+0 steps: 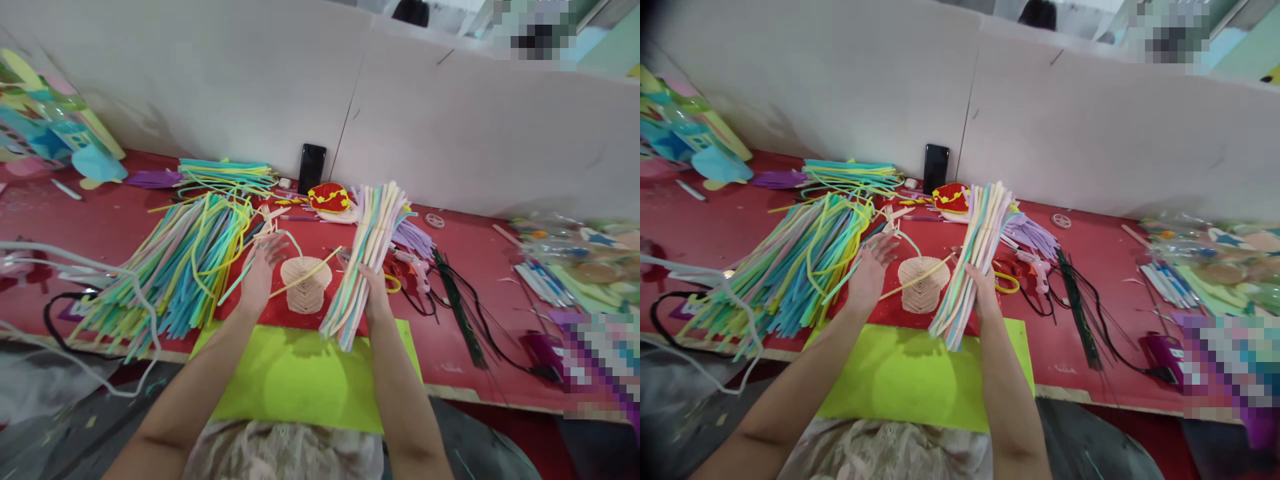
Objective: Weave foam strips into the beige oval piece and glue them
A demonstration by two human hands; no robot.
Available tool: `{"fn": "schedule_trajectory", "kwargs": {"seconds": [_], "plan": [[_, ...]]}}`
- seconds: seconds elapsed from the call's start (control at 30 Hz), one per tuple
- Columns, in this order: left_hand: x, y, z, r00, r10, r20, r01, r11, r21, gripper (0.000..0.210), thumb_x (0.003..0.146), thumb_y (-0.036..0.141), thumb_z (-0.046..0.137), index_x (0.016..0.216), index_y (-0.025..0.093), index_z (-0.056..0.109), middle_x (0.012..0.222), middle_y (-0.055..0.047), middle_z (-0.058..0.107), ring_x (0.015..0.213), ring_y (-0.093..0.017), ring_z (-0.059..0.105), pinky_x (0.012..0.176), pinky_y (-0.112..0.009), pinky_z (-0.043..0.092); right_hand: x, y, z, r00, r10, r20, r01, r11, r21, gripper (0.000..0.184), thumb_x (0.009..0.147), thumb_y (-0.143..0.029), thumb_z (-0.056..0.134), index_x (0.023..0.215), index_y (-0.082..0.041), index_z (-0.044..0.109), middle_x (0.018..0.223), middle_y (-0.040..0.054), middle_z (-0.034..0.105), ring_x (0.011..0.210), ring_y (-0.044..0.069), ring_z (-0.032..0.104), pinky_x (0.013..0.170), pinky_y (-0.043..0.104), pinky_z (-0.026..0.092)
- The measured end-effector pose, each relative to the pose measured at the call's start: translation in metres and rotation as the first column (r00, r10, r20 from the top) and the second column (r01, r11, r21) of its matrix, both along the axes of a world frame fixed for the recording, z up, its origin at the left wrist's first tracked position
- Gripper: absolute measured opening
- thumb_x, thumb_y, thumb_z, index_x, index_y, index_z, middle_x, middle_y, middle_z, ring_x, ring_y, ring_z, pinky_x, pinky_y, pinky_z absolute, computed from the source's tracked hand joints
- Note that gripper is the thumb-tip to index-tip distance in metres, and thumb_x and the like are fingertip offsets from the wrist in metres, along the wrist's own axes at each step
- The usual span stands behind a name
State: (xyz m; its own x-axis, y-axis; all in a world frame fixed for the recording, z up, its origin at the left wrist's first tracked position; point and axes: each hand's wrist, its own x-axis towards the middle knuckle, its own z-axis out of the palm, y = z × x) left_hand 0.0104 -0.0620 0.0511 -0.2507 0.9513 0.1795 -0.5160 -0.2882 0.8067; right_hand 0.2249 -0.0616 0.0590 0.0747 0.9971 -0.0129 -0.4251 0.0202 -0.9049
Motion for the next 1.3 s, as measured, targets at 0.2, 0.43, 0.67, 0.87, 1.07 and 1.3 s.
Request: {"fn": "schedule_trajectory", "kwargs": {"seconds": [0.2, 0.43, 0.67, 0.87, 1.07, 1.3], "plan": [[-0.009, 0.009, -0.007, 0.962, -0.108, 0.251, 0.138, 0.985, -0.107, 0.037, 0.094, 0.041, 0.035, 0.116, 0.027, 0.061, 0.145, -0.002, 0.044, 0.127, -0.018, 0.047, 0.097, -0.031, 0.043, 0.012, 0.003, 0.002, 0.992, -0.011, -0.125, 0.013, 1.0, 0.017, 0.03, 0.074, -0.033, 0.061, 0.102, -0.022, 0.066, 0.095, 0.0013, 0.069, 0.078, 0.014, 0.064, 0.082, 0.03, 0.054], [-0.016, 0.018, -0.019, 0.904, -0.03, 0.426, 0.103, 0.983, -0.15, 0.041, 0.096, 0.041, 0.027, 0.119, 0.026, 0.058, 0.142, -0.003, 0.048, 0.129, -0.015, 0.045, 0.101, -0.032, 0.042, 0.015, 0.002, -0.001, 0.988, 0.039, -0.15, -0.04, 0.999, -0.002, 0.034, 0.076, -0.037, 0.059, 0.104, -0.019, 0.067, 0.079, 0.0009, 0.066, 0.068, 0.013, 0.061, 0.067, 0.026, 0.054], [-0.019, 0.016, -0.013, 0.874, -0.11, 0.474, 0.145, 0.989, -0.037, 0.04, 0.098, 0.031, 0.024, 0.119, 0.025, 0.057, 0.14, -0.001, 0.05, 0.133, -0.011, 0.04, 0.102, -0.029, 0.042, 0.015, 0.001, 0.002, 0.987, 0.042, -0.155, -0.042, 0.999, 0.004, 0.033, 0.076, -0.036, 0.059, 0.104, -0.02, 0.067, 0.075, -0.0004, 0.065, 0.065, 0.012, 0.06, 0.062, 0.024, 0.052], [-0.011, 0.015, -0.012, 0.853, -0.179, 0.49, 0.246, 0.966, -0.075, 0.038, 0.096, 0.033, 0.029, 0.121, 0.023, 0.056, 0.136, -0.004, 0.054, 0.132, -0.013, 0.042, 0.104, -0.032, 0.041, 0.016, 0.0, 0.003, 0.991, 0.056, -0.118, -0.059, 0.998, -0.021, 0.038, 0.074, -0.038, 0.059, 0.106, -0.019, 0.065, 0.075, -0.0001, 0.065, 0.064, 0.014, 0.06, 0.059, 0.026, 0.051], [-0.004, 0.02, -0.021, 0.812, -0.15, 0.564, 0.316, 0.926, -0.208, 0.046, 0.094, 0.042, 0.033, 0.124, 0.011, 0.052, 0.134, -0.017, 0.053, 0.125, -0.021, 0.05, 0.098, -0.037, 0.048, 0.014, 0.0, 0.003, 0.986, 0.069, -0.153, -0.075, 0.997, -0.033, 0.036, 0.075, -0.038, 0.058, 0.105, -0.02, 0.065, 0.072, -0.0008, 0.063, 0.062, 0.014, 0.058, 0.058, 0.025, 0.051], [-0.006, 0.018, -0.015, 0.825, -0.284, 0.489, 0.406, 0.899, -0.163, 0.048, 0.094, 0.042, 0.036, 0.127, 0.009, 0.049, 0.134, -0.017, 0.052, 0.123, -0.02, 0.052, 0.1, -0.032, 0.046, 0.009, 0.003, 0.004, 0.958, 0.1, -0.27, -0.129, 0.987, -0.092, 0.035, 0.079, -0.043, 0.058, 0.1, -0.017, 0.067, 0.076, 0.0012, 0.067, 0.063, 0.012, 0.061, 0.062, 0.023, 0.054]]}}
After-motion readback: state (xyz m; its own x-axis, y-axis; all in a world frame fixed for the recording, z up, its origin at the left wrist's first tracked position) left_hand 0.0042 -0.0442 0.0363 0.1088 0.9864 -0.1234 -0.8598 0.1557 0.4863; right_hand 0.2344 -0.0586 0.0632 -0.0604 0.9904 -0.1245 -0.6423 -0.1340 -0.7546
